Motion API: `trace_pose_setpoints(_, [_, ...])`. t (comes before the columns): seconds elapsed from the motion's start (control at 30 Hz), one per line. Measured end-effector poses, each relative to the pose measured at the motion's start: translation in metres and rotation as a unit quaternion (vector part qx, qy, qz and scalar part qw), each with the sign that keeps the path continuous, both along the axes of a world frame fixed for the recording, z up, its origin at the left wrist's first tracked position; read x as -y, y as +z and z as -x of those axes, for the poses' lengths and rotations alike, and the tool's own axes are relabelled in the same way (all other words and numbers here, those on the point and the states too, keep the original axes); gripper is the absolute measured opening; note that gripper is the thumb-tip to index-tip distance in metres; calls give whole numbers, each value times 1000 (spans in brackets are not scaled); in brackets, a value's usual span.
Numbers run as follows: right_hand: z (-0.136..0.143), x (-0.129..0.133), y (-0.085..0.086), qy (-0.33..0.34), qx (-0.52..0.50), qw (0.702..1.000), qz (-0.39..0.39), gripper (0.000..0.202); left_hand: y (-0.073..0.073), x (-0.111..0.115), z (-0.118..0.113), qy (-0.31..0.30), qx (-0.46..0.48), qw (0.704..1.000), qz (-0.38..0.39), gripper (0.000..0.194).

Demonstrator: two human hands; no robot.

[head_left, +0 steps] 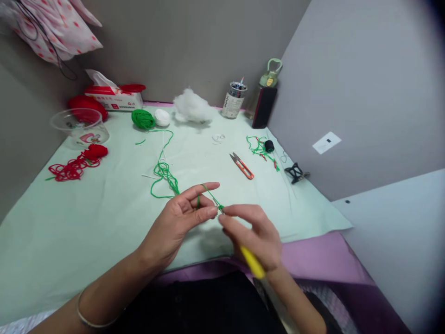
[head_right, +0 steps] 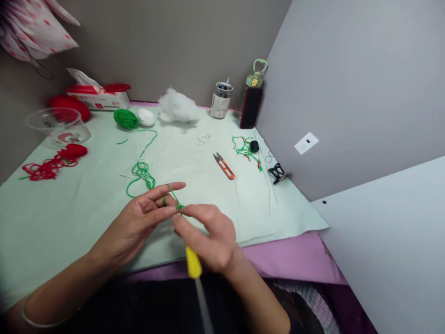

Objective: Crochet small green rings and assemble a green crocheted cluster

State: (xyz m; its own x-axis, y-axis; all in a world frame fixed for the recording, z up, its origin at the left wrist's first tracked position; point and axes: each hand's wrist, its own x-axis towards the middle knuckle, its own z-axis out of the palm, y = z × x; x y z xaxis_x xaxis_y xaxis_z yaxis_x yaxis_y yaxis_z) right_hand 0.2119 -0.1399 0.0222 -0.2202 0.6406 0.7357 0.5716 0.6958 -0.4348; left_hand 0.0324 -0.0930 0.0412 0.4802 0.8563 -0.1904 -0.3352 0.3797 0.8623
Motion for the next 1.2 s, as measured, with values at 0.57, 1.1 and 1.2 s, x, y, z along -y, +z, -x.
trace_pose_setpoints(0.57, [6, -9, 1, 71, -299, 940, 147, 19, -3, -1, 0, -21, -27, 999, -26, 43])
trace_pose_setpoints(1.1, [0, 2, 0, 3, -5, 1000, -23, 35, 0, 1, 0, -10, -5, 1000, 6, 38])
trace_pose_setpoints(1.2, [1, 5, -4, -38, 84, 993, -74, 46, 2, 3, -1, -31, 35, 998, 37, 40])
